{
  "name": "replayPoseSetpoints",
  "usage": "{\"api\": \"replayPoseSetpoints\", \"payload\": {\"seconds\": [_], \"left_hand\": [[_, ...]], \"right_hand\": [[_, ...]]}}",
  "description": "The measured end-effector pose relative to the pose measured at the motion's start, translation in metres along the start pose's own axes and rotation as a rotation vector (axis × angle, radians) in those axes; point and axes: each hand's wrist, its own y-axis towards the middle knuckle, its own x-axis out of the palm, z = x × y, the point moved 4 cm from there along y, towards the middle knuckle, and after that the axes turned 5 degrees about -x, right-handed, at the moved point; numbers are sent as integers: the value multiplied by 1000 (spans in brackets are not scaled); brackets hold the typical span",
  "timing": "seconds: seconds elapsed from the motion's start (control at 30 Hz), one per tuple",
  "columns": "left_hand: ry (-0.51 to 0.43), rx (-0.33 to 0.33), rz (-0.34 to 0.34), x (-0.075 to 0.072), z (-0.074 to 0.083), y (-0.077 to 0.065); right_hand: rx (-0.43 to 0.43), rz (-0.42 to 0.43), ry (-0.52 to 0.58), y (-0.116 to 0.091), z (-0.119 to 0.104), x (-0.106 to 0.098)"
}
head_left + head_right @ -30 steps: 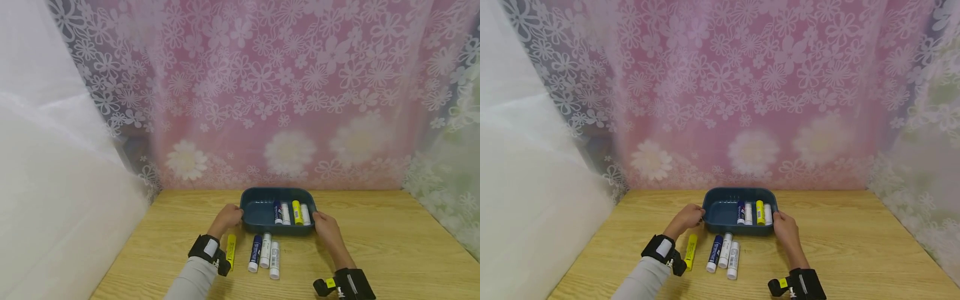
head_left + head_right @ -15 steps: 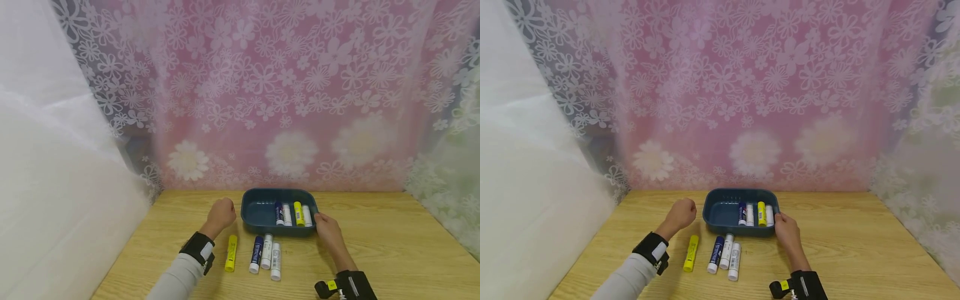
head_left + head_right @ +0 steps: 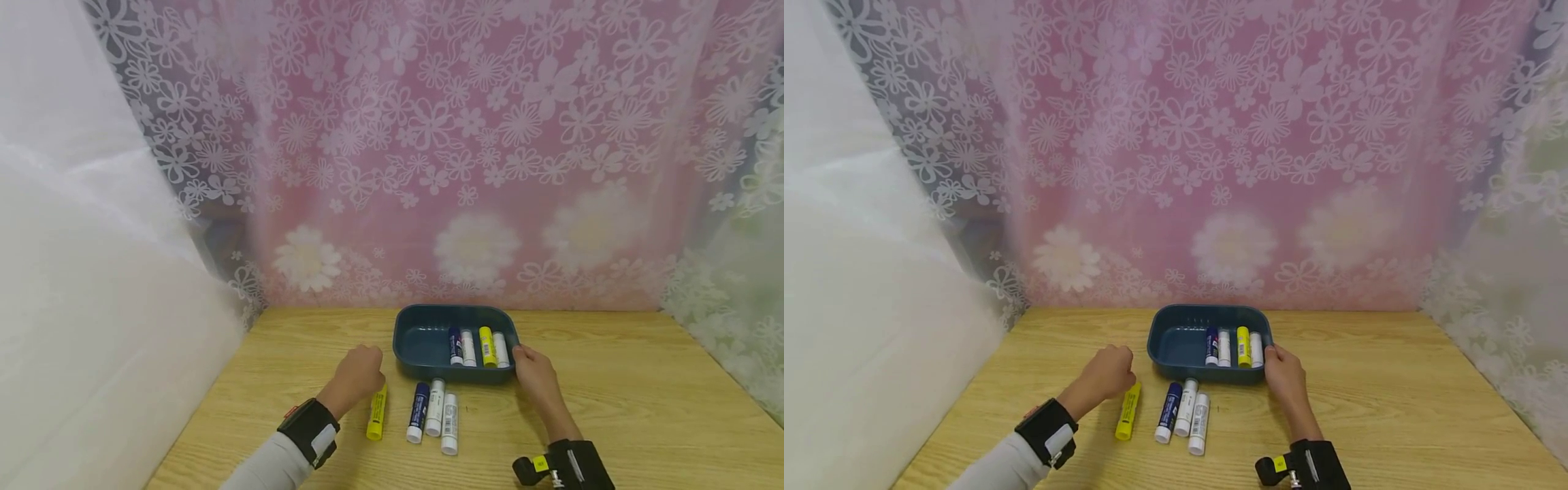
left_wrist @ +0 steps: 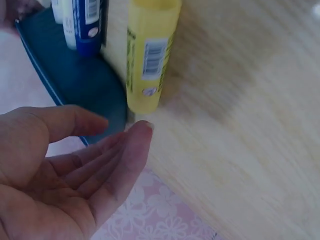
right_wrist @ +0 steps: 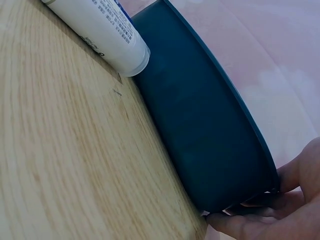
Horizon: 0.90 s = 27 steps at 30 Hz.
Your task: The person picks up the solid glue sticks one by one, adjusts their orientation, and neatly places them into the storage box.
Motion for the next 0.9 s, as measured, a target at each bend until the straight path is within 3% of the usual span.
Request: {"api": "replayPoseSetpoints", "payload": {"seconds": [0.2,0.43,0.9], "left_hand": [[31,-47,-54,8,1,-12],[-11,-123,-144,16,1,-18],[-14,-125,-138,28,5,-17]], "right_hand": [[7,-1,-1,0,-1,-1],[-1,3,-8,-1,-1,0],[-17,10,16,-3,0,0]]}}
